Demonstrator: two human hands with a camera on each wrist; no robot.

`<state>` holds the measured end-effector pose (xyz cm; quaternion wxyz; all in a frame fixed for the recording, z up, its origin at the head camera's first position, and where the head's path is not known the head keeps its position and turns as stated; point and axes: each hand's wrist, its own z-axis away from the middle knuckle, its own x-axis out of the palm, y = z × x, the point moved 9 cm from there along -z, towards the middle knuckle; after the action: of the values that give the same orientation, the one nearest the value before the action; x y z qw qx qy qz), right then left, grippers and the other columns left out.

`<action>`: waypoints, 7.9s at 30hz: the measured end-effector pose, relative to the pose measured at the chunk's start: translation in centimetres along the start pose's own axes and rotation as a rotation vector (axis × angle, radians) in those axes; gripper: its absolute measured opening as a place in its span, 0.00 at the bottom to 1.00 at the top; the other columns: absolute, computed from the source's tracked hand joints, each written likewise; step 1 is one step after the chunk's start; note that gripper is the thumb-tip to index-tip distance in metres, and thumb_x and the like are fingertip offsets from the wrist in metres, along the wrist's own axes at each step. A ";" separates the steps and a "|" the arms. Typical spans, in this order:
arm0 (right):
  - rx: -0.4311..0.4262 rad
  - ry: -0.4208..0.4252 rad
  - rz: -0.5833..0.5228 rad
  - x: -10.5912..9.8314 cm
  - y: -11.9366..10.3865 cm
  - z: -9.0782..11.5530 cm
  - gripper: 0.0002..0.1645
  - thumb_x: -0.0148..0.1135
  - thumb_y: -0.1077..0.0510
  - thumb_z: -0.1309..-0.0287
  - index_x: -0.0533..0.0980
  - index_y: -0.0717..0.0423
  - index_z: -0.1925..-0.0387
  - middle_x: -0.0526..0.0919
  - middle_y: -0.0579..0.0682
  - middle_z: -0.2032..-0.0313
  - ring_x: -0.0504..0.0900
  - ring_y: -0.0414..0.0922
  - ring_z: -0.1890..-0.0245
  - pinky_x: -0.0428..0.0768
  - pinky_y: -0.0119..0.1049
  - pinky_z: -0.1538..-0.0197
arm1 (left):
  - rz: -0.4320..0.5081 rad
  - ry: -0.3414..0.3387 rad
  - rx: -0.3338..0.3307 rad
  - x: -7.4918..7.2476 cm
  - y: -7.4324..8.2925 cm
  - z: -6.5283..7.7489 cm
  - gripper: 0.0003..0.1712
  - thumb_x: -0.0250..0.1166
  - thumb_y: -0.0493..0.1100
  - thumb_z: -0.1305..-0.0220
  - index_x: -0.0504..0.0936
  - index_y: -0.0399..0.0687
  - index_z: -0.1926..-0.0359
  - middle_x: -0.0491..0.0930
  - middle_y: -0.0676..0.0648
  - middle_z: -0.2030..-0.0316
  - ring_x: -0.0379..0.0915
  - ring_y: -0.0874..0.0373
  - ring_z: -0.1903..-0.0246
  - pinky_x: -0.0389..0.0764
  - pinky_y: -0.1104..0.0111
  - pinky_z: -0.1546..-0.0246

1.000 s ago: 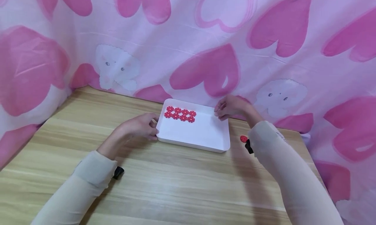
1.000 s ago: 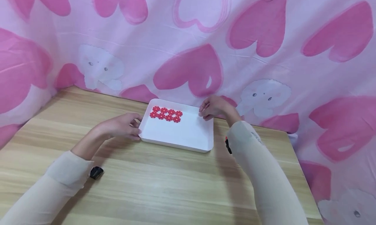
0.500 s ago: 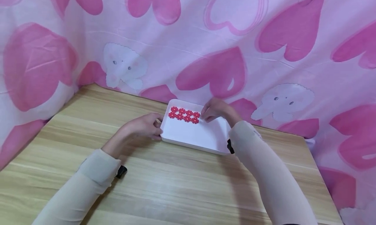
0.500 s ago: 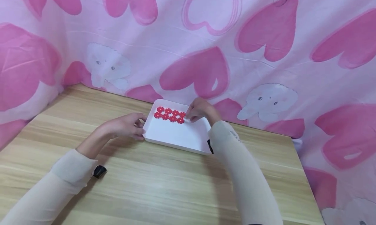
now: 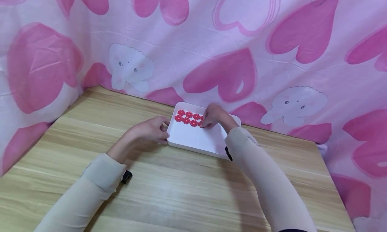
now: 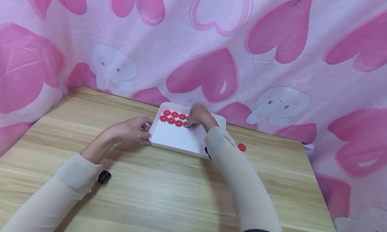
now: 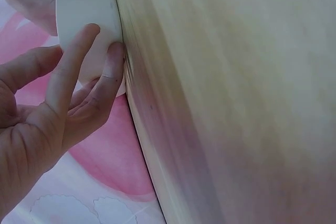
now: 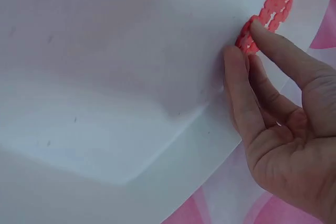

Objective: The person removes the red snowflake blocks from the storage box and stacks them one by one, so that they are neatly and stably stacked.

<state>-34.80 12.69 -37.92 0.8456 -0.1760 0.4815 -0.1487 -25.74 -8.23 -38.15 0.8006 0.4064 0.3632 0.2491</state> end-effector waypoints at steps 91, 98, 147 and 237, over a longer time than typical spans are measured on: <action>0.005 -0.080 -0.099 -4.9 18.2 8.7 0.05 0.69 0.72 0.35 0.80 0.69 0.59 0.84 0.58 0.60 0.83 0.43 0.64 0.94 0.39 0.60 | 0.045 -0.005 0.018 -0.7 -0.6 1.7 0.30 0.60 0.28 0.24 0.63 0.23 0.26 0.76 0.31 0.48 0.85 0.49 0.54 0.93 0.62 0.47; 0.015 -0.082 -0.107 -4.9 18.3 8.6 0.13 0.68 0.67 0.31 0.79 0.74 0.51 0.86 0.63 0.57 0.86 0.42 0.66 0.95 0.42 0.58 | 0.058 -0.003 0.016 -0.8 -0.6 1.6 0.31 0.61 0.28 0.24 0.62 0.23 0.26 0.75 0.30 0.48 0.85 0.51 0.55 0.93 0.62 0.47; -0.090 -0.055 -0.135 -4.4 2.9 5.4 0.21 0.70 0.60 0.29 0.81 0.65 0.39 0.88 0.57 0.61 0.91 0.45 0.64 0.93 0.41 0.44 | 0.054 -0.004 0.025 -0.8 -0.5 1.9 0.30 0.59 0.28 0.23 0.62 0.23 0.26 0.76 0.31 0.47 0.85 0.50 0.52 0.93 0.61 0.45; -0.029 -0.056 -0.114 -6.5 6.0 6.4 0.15 0.72 0.64 0.32 0.79 0.65 0.48 0.84 0.57 0.55 0.87 0.47 0.60 0.94 0.44 0.48 | -0.012 -0.015 -0.010 -1.1 -1.5 1.3 0.28 0.62 0.29 0.24 0.65 0.26 0.28 0.76 0.32 0.47 0.83 0.52 0.56 0.93 0.63 0.49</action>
<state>-31.97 21.81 -32.61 0.8464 -0.2195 0.4486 -0.1849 -25.30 -10.42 -38.43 0.8068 0.4022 0.3583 0.2430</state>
